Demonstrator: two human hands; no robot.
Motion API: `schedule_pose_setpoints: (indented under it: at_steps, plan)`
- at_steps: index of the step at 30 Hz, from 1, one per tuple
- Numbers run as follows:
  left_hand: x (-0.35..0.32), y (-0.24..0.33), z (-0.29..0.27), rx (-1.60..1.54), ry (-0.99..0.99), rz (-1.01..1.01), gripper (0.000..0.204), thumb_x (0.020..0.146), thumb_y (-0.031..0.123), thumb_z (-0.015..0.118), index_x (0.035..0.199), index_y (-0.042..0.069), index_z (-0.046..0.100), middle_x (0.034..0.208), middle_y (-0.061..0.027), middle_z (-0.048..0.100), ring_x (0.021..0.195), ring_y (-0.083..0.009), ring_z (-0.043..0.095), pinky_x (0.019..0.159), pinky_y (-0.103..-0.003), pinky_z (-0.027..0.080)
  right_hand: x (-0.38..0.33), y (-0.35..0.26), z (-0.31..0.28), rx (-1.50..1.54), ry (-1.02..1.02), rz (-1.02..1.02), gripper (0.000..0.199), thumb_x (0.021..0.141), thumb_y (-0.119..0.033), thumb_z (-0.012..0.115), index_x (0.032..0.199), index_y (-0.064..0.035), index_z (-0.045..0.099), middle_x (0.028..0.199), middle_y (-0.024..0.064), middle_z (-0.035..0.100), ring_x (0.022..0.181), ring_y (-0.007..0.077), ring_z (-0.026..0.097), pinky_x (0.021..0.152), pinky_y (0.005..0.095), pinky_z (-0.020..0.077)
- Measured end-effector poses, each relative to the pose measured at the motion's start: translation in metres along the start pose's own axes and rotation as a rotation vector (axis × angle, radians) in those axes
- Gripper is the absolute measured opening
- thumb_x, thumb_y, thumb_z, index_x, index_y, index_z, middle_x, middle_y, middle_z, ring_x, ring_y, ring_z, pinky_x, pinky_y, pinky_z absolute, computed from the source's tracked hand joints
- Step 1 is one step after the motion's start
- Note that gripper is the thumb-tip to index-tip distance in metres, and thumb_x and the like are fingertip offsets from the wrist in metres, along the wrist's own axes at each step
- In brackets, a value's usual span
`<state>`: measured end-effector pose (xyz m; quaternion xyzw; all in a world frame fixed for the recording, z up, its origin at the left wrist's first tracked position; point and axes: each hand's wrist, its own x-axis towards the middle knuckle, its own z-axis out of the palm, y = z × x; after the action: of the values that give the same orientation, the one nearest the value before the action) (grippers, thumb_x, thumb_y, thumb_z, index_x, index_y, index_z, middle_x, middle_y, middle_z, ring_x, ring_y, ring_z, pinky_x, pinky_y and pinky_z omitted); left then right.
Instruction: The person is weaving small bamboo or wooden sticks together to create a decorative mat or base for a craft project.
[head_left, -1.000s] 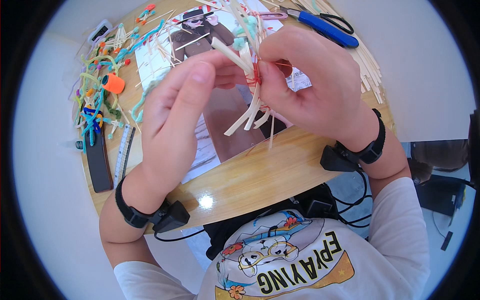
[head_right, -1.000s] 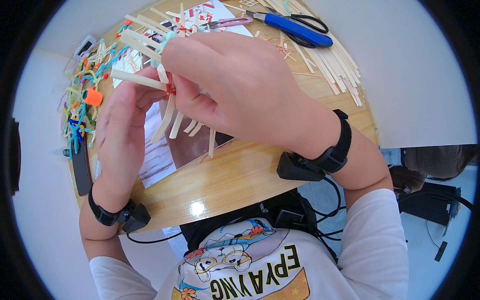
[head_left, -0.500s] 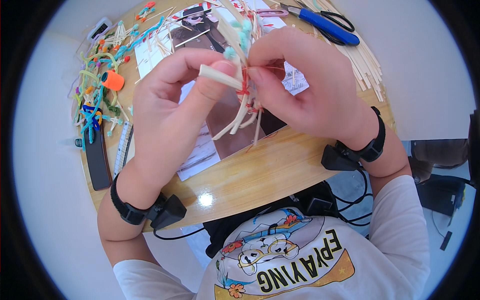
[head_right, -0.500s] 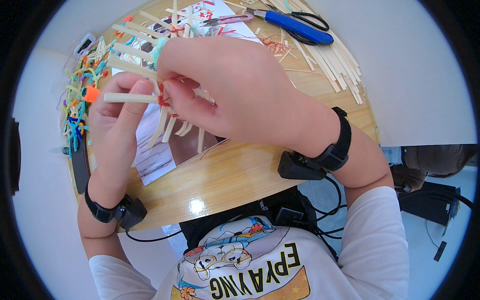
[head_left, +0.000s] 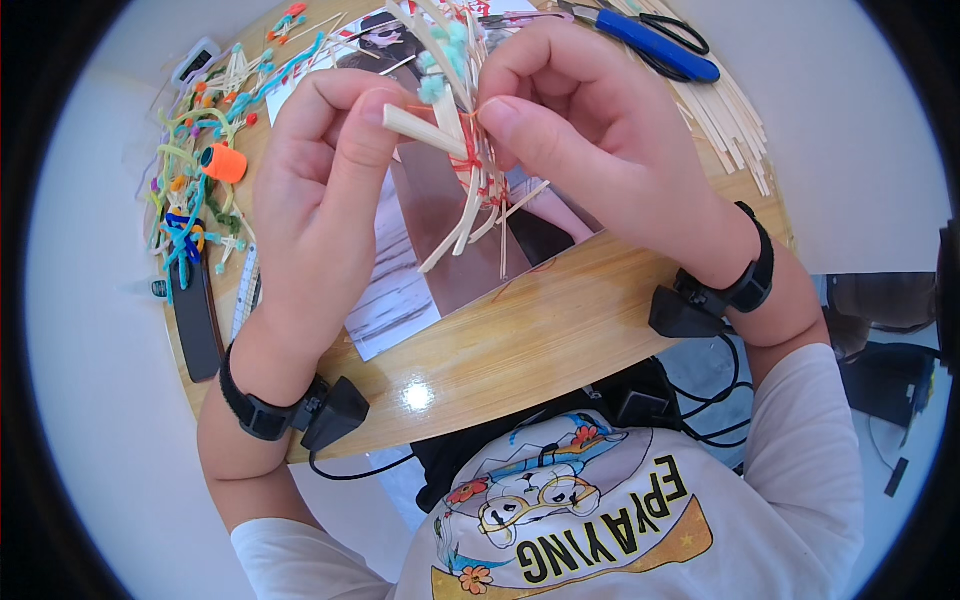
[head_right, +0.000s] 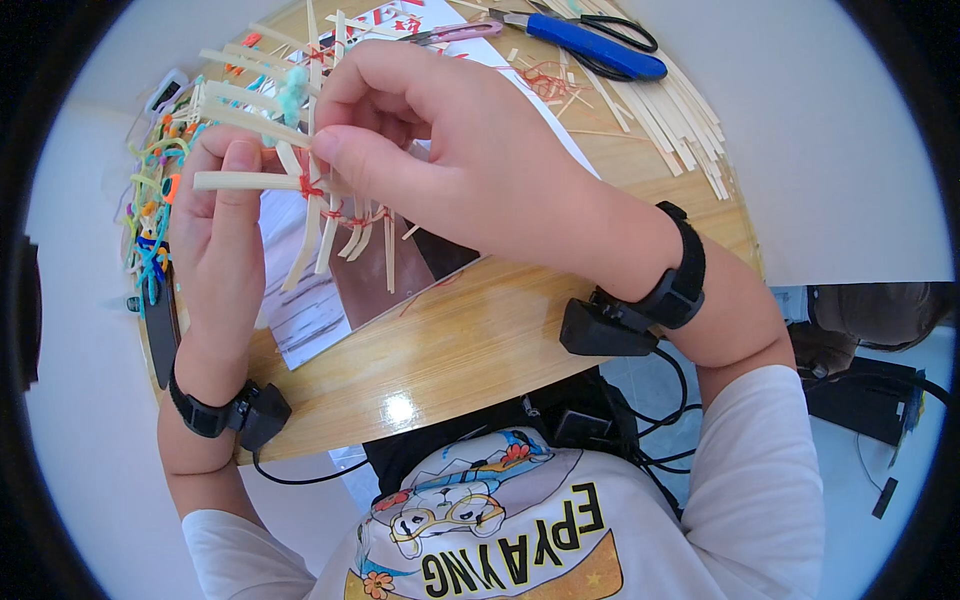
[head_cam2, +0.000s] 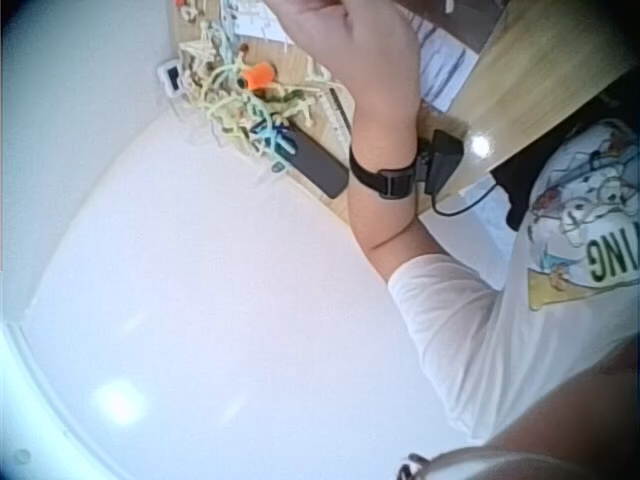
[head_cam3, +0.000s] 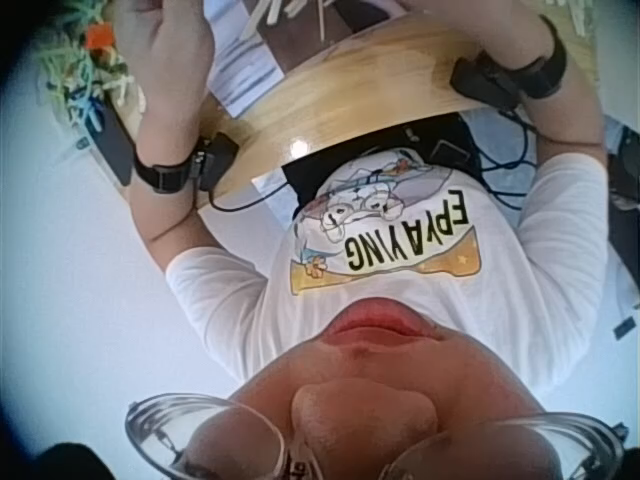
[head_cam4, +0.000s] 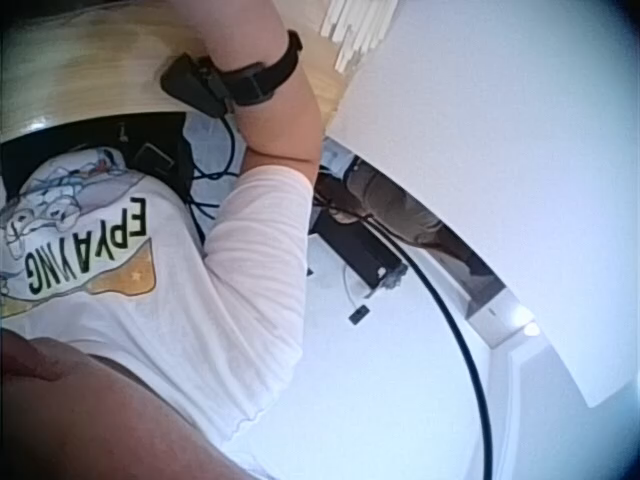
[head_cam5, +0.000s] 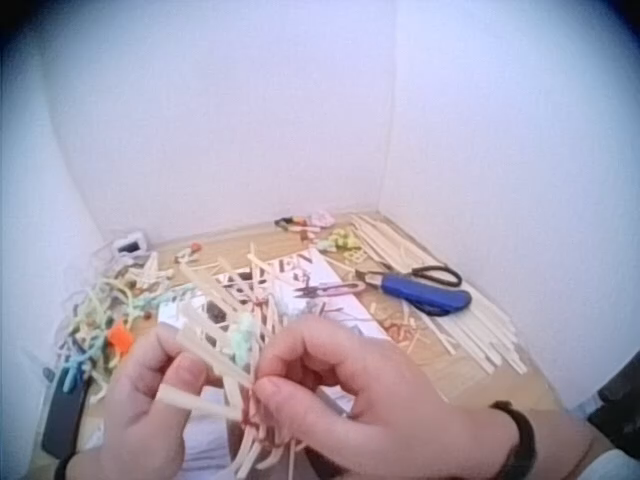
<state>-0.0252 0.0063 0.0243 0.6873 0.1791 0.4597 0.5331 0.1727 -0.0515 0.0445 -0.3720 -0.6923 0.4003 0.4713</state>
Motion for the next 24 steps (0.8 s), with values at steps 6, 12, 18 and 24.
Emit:
schedule_pose_setpoints:
  at_steps: [6, 12, 18, 24]
  plan:
    - [-0.003, 0.012, 0.006, 0.155, 0.053, 0.027, 0.014, 0.094, 0.013, 0.057, 0.1, 0.001, 0.057, 0.095, -0.0046, 0.062, 0.092, -0.0087, 0.056, 0.079, -0.023, 0.044, -0.001, -0.016, -0.003, 0.128, 0.043, -0.047, 0.01, 0.089, -0.01, 0.059, 0.09, -0.0009, 0.056, 0.073, 0.0002, 0.058, 0.066, 0.0051, 0.054, 0.061, 0.0202, 0.0457]
    - [0.013, 0.014, -0.013, 0.987, -0.04, 0.721, 0.016, 0.083, 0.006, 0.068, 0.097, 0.003, 0.061, 0.105, -0.0104, 0.06, 0.095, -0.0187, 0.059, 0.079, -0.026, 0.047, 0.0, -0.013, -0.004, 0.072, 0.058, 0.017, 0.011, 0.087, -0.01, 0.061, 0.09, -0.0002, 0.059, 0.072, 0.0008, 0.06, 0.065, 0.0049, 0.055, 0.06, 0.02, 0.0456]
    - [0.011, 0.028, -0.018, 1.065, -0.113, 0.803, 0.022, 0.075, 0.002, 0.073, 0.094, 0.003, 0.062, 0.114, -0.0124, 0.058, 0.1, -0.025, 0.06, 0.08, -0.032, 0.051, 0.002, -0.018, -0.005, 0.241, -0.064, 0.053, 0.011, 0.088, -0.01, 0.061, 0.09, -0.0001, 0.058, 0.075, 0.002, 0.061, 0.067, 0.0058, 0.057, 0.062, 0.0208, 0.0477]
    - [0.011, 0.037, -0.013, 1.155, -0.179, 0.914, 0.022, 0.074, 0.0, 0.073, 0.092, 0.003, 0.061, 0.111, -0.0127, 0.06, 0.097, -0.0264, 0.062, 0.08, -0.033, 0.052, 0.003, 0.001, 0.005, 0.204, 0.104, 0.086, 0.01, 0.089, -0.01, 0.06, 0.09, 0.0001, 0.058, 0.079, 0.0024, 0.062, 0.07, 0.0064, 0.058, 0.064, 0.0206, 0.0485]
